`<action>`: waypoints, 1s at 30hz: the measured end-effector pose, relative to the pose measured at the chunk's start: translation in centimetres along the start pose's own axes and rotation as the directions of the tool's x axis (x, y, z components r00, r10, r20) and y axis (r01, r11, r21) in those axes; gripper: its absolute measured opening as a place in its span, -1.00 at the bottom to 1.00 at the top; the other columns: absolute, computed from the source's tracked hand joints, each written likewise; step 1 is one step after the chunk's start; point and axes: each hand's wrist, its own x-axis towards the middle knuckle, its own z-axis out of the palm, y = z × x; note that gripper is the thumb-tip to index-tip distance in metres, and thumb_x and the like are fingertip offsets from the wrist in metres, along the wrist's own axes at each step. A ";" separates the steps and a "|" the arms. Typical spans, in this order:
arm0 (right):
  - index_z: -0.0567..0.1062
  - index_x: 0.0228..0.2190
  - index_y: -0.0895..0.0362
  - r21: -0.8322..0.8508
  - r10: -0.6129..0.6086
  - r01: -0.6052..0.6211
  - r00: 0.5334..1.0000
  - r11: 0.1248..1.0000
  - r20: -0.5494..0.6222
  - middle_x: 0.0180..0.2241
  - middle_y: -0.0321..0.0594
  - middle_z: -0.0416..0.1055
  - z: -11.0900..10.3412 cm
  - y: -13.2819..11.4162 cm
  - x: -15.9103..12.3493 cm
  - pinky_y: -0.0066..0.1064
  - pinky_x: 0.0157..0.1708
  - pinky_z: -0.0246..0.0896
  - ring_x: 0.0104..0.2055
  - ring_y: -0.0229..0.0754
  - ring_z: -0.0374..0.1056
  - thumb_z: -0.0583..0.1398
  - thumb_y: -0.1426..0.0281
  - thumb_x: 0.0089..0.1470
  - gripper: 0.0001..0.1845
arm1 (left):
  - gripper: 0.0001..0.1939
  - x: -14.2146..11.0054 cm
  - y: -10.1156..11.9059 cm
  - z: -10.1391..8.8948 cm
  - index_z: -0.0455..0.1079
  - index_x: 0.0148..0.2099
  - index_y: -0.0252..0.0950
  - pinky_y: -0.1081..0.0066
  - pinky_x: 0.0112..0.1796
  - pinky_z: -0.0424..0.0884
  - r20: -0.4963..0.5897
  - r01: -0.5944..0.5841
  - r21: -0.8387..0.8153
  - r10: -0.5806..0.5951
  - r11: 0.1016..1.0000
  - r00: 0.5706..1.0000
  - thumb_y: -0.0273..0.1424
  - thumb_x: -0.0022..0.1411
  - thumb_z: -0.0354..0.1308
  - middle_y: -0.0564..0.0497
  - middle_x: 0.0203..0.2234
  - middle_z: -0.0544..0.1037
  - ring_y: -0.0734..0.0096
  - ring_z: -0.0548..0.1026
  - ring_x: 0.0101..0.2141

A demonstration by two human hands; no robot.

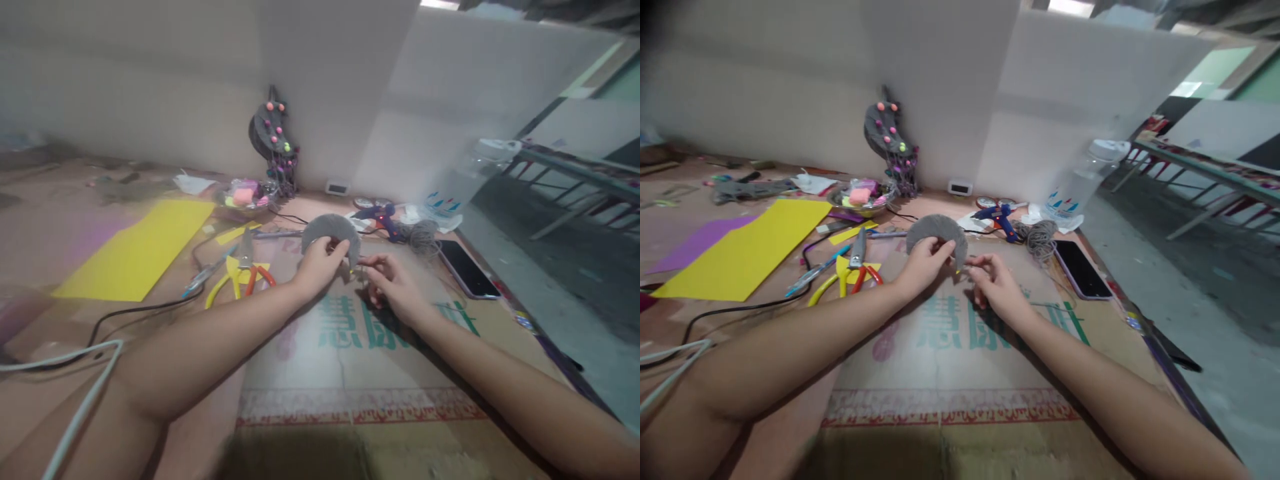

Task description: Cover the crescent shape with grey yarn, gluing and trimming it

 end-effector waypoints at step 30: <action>0.54 -0.33 0.12 -0.515 -0.143 0.100 0.989 0.852 -0.044 -0.37 -0.19 0.53 -1.1 1.1 0.9 -0.31 -0.28 0.29 -0.34 -0.12 0.42 0.15 0.19 0.13 -0.72 | -0.65 0.0 -0.4 0.2 0.29 -0.52 -0.27 0.45 -0.45 0.30 0.093 0.060 0.021 -0.062 0.998 0.994 -0.17 0.23 0.07 0.05 -0.63 0.51 0.41 0.47 -0.54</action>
